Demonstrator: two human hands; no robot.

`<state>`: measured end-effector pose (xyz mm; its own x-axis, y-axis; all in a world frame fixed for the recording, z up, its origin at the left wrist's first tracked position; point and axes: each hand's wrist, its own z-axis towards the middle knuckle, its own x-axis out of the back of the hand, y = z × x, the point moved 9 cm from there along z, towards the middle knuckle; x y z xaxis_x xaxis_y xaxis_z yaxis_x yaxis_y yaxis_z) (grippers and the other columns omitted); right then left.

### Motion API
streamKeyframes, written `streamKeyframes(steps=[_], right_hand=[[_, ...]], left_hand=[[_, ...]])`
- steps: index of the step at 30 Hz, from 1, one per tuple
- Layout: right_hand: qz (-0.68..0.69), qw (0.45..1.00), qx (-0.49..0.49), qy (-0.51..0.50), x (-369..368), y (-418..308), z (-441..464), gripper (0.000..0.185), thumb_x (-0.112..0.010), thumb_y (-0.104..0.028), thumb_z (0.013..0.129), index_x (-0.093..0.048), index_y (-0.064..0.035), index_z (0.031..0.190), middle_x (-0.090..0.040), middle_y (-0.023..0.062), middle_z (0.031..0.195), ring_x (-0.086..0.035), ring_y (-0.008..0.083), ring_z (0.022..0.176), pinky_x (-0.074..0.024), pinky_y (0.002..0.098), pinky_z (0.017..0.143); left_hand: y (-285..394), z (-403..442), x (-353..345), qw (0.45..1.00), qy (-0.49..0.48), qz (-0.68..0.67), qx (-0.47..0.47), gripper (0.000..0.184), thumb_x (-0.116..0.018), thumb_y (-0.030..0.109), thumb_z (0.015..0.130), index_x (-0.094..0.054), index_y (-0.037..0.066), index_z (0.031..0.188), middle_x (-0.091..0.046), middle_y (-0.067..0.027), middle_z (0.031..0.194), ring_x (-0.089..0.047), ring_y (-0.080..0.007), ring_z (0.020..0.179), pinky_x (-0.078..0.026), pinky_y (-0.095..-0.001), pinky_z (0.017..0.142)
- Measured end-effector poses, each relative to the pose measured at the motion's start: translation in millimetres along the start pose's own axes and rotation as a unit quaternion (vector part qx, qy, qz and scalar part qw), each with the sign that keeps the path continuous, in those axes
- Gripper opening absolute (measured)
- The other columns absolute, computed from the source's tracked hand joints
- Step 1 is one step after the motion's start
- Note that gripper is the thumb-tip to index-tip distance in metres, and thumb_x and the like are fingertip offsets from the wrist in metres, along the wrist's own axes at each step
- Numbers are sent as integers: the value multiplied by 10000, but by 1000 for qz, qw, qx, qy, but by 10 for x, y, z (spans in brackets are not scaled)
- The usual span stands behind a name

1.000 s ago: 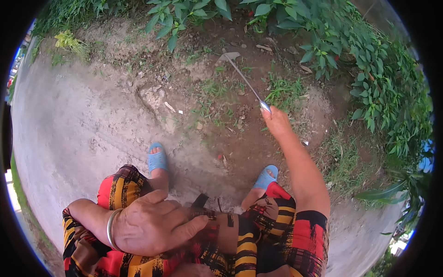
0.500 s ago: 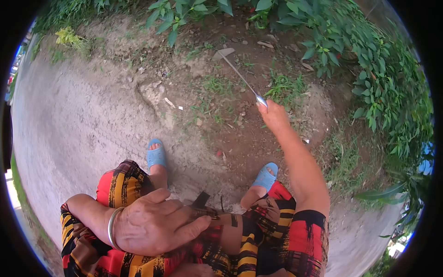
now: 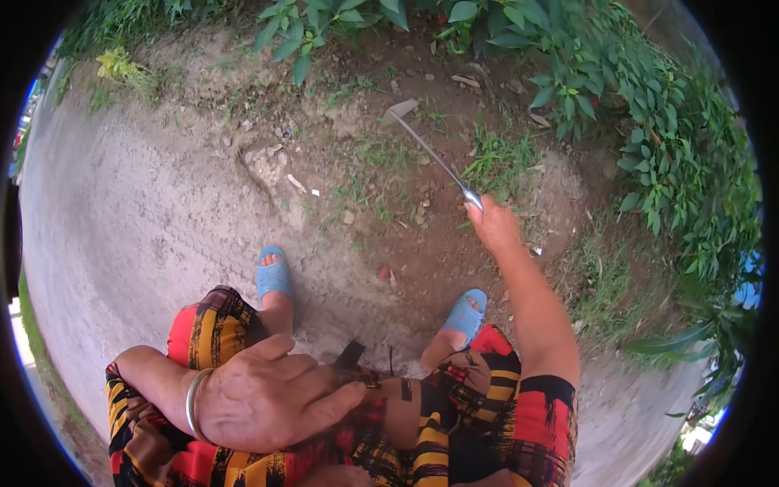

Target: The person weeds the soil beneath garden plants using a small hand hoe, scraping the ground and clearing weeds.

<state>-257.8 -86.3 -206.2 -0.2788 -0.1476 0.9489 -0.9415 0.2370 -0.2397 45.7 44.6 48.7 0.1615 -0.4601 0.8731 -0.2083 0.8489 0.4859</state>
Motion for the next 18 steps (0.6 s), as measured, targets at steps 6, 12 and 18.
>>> streamKeyframes(steps=[6,12,18], right_hand=[[84,996,6,39,65,-257,210,410,-509,-438,891,-552,-31,915,-626,234,803,-600,429,792,-467,504,704],[10,1000,6,15,-41,-222,107,438,-477,-459,899,-548,-27,906,-628,228,796,-597,432,787,-462,502,700],[64,998,-5,5,-6,-331,250,435,-472,-457,900,-556,-31,931,-635,219,818,-600,427,807,-471,499,722]], left_hand=[[14,-34,-76,1000,-27,6,0,408,-567,201,742,-581,36,1115,-601,-14,805,-568,-121,667,-370,-279,629],[-23,-72,-2,1000,-8,5,9,403,-568,196,740,-586,33,1108,-628,-33,857,-579,-122,679,-375,-284,646],[4,-28,-4,1000,15,-6,-12,359,-533,172,744,-605,48,1074,-492,12,674,-531,-131,651,-362,-277,620]])
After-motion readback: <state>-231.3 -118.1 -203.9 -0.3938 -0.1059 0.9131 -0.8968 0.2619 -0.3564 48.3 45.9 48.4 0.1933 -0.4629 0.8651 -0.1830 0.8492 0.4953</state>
